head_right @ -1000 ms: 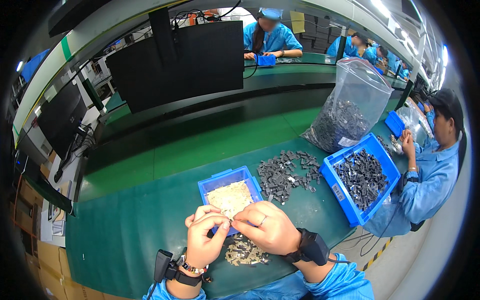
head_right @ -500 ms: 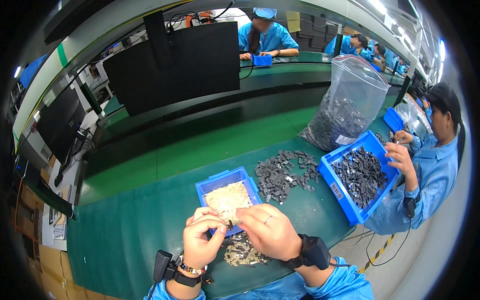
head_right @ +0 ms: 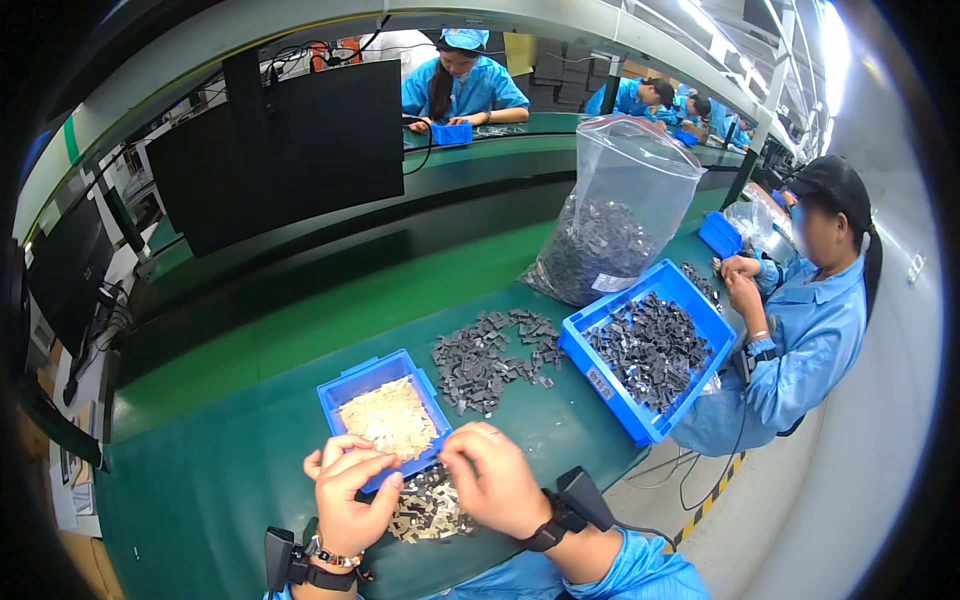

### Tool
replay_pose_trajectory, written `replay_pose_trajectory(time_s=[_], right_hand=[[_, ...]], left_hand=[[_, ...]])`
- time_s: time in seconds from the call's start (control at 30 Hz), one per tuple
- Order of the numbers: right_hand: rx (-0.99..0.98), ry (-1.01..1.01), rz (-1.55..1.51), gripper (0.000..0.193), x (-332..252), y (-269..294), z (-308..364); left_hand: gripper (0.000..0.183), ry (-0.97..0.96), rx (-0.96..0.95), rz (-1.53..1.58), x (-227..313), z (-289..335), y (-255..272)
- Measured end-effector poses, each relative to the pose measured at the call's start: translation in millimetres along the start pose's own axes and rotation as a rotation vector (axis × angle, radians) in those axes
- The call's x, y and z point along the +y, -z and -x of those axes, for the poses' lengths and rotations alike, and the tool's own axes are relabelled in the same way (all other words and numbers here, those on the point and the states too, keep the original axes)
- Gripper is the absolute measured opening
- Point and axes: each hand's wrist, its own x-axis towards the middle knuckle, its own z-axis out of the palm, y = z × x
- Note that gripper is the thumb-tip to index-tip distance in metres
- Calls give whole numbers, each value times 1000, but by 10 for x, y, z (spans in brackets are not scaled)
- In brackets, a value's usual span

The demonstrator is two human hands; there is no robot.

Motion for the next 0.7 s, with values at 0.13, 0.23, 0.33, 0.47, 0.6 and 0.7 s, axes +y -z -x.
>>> replay_pose_trajectory(time_s=[0.13, 0.23, 0.33, 0.47, 0.6, 0.7], right_hand=[[200, 15, 479, 21, 408, 417, -47], [168, -81, 707, 45, 738, 685, -120], [126, -144, 715, 47, 983, 761, -177], [103, -248, 696, 48, 1019, 697, -162], [306, 197, 432, 57, 599, 435, -16], [119, 396, 202, 66, 283, 184, 37]], left_hand=[[10, -7, 6, -30, -27, -4, -13], [11, -25, 6, -31, -6, -1, -42], [8, -28, 39, -30, -35, 4, -67], [8, -6, 56, -6, -91, 14, -29], [5, -18, 49, 14, -60, 38, -14], [21, -109, 12, 25, -14, 44, -23]])
